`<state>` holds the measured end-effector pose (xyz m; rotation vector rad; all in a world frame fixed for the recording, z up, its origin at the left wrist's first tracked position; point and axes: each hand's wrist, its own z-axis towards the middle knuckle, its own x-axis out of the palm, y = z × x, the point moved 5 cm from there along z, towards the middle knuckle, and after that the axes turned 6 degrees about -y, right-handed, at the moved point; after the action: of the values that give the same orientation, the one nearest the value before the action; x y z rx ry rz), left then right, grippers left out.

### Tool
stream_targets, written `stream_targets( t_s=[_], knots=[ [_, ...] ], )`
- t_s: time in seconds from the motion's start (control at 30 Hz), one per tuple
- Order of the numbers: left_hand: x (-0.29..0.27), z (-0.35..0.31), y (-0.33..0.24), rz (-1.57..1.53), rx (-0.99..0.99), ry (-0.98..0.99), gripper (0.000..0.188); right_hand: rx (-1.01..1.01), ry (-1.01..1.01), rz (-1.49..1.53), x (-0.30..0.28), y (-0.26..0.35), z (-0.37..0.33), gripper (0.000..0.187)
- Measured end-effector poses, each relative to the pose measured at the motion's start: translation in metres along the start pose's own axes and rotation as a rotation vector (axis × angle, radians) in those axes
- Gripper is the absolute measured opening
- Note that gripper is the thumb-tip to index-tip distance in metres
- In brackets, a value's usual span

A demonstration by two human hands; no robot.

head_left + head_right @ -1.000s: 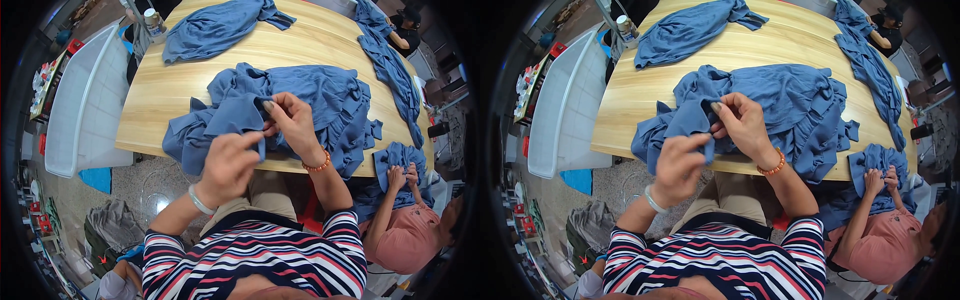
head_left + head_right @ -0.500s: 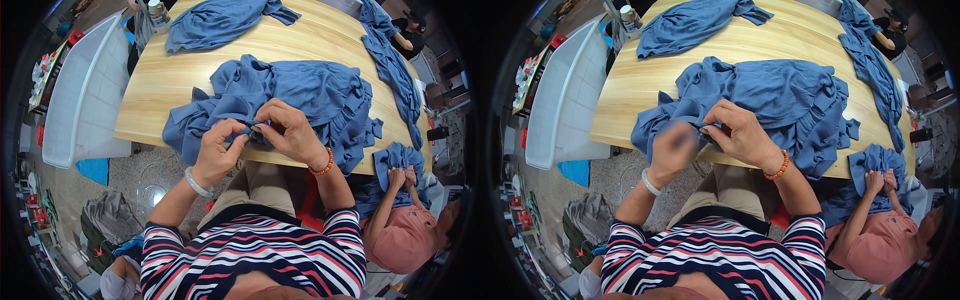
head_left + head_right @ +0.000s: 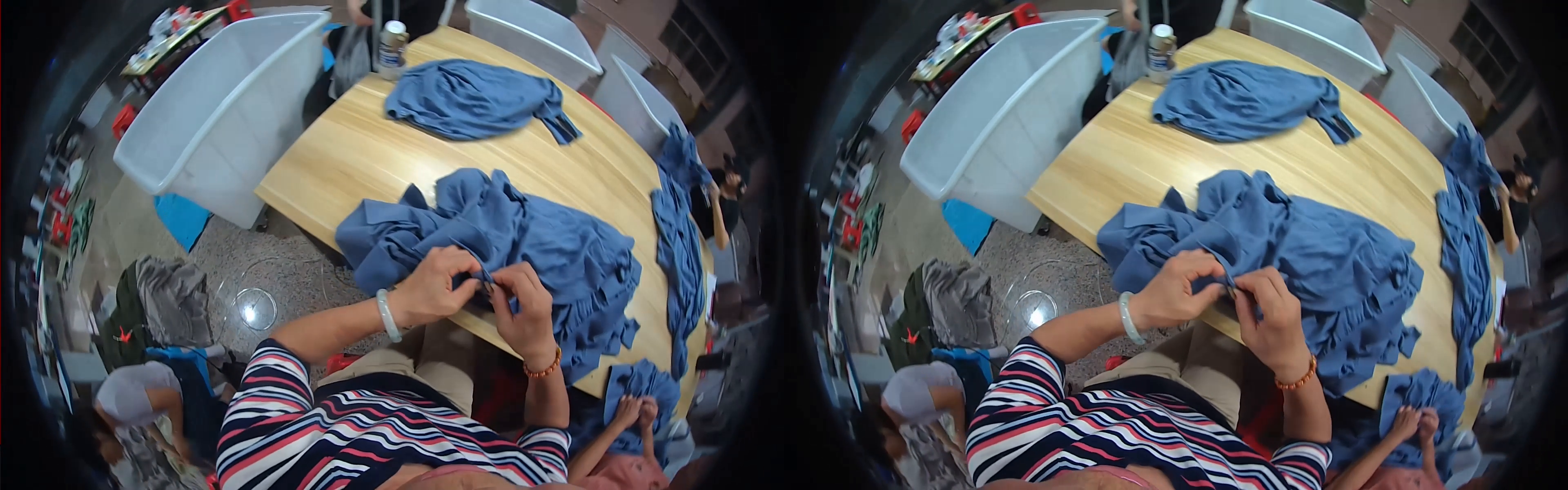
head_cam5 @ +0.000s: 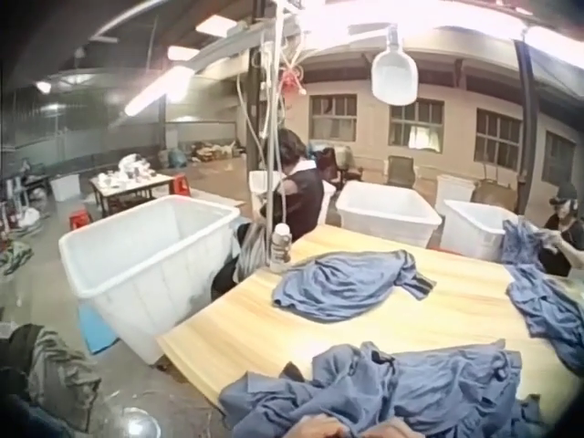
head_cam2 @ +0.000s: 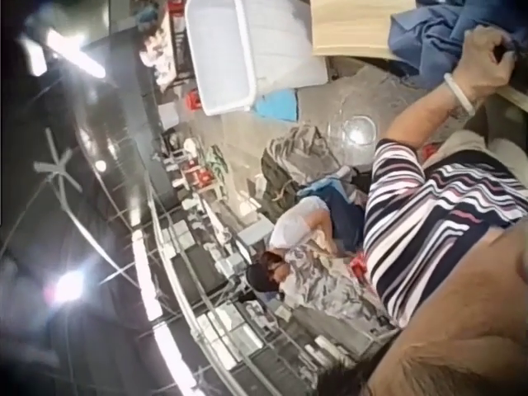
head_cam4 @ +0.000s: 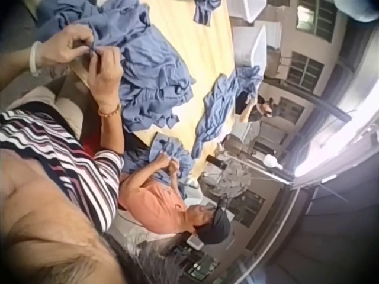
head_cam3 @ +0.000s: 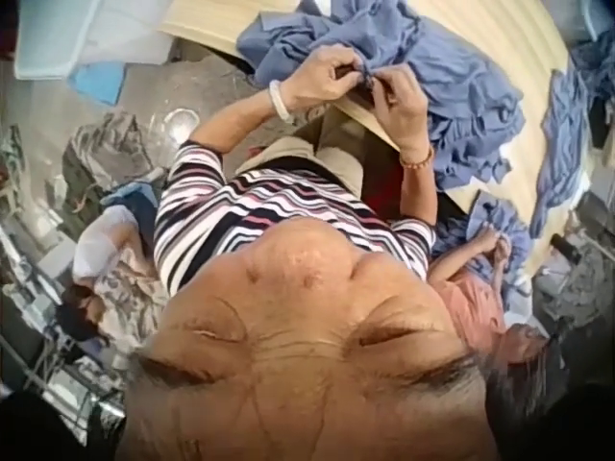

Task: Inspecting and arranging blue fabric pieces on a work table in a garment factory.

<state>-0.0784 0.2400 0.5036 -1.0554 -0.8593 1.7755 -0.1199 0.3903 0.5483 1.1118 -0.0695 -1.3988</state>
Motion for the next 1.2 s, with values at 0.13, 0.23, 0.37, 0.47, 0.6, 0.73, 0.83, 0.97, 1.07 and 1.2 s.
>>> stream_targets(
  t_s=[0.13,0.23,0.37,0.47,0.6,0.73,0.83,0.97,1.07,1.2],
  knots=[
    [0.000,-0.002,0.003,-0.017,0.004,0.012,0.011,-0.055,0.022,0.017,0.002,0.004,0.001,0.019],
    [-0.002,0.000,-0.002,0.050,0.039,-0.011,0.014,-0.090,0.020,-0.015,0.001,0.005,0.003,0.020],
    [-0.016,-0.003,-0.033,0.278,0.395,-0.247,0.027,-0.164,-0.053,-0.065,-0.001,0.009,0.002,0.022],
    [-0.021,0.002,-0.045,0.177,0.417,-0.280,0.034,-0.122,-0.071,-0.009,0.002,0.009,0.002,0.022],
    [-0.015,0.005,-0.015,0.003,0.075,0.008,0.023,-0.070,-0.015,0.086,0.004,0.000,0.001,0.021],
    [-0.013,0.005,-0.005,-0.127,-0.026,0.079,0.013,0.051,-0.014,0.197,0.008,-0.006,-0.005,0.019],
    [-0.010,0.009,-0.002,-0.245,-0.081,0.130,0.013,0.145,-0.077,0.273,0.007,-0.013,-0.010,0.020],
    [-0.013,0.012,0.005,-0.406,-0.248,0.263,0.011,0.122,-0.027,0.288,0.004,-0.016,-0.009,0.021],
    [-0.019,0.010,0.009,-0.467,-0.308,0.291,0.009,-0.057,-0.020,0.226,0.010,-0.015,-0.007,0.018],
    [-0.015,0.009,0.019,-0.596,-0.331,0.353,0.010,-0.058,-0.009,0.190,0.011,-0.016,-0.013,0.015]
  ],
)
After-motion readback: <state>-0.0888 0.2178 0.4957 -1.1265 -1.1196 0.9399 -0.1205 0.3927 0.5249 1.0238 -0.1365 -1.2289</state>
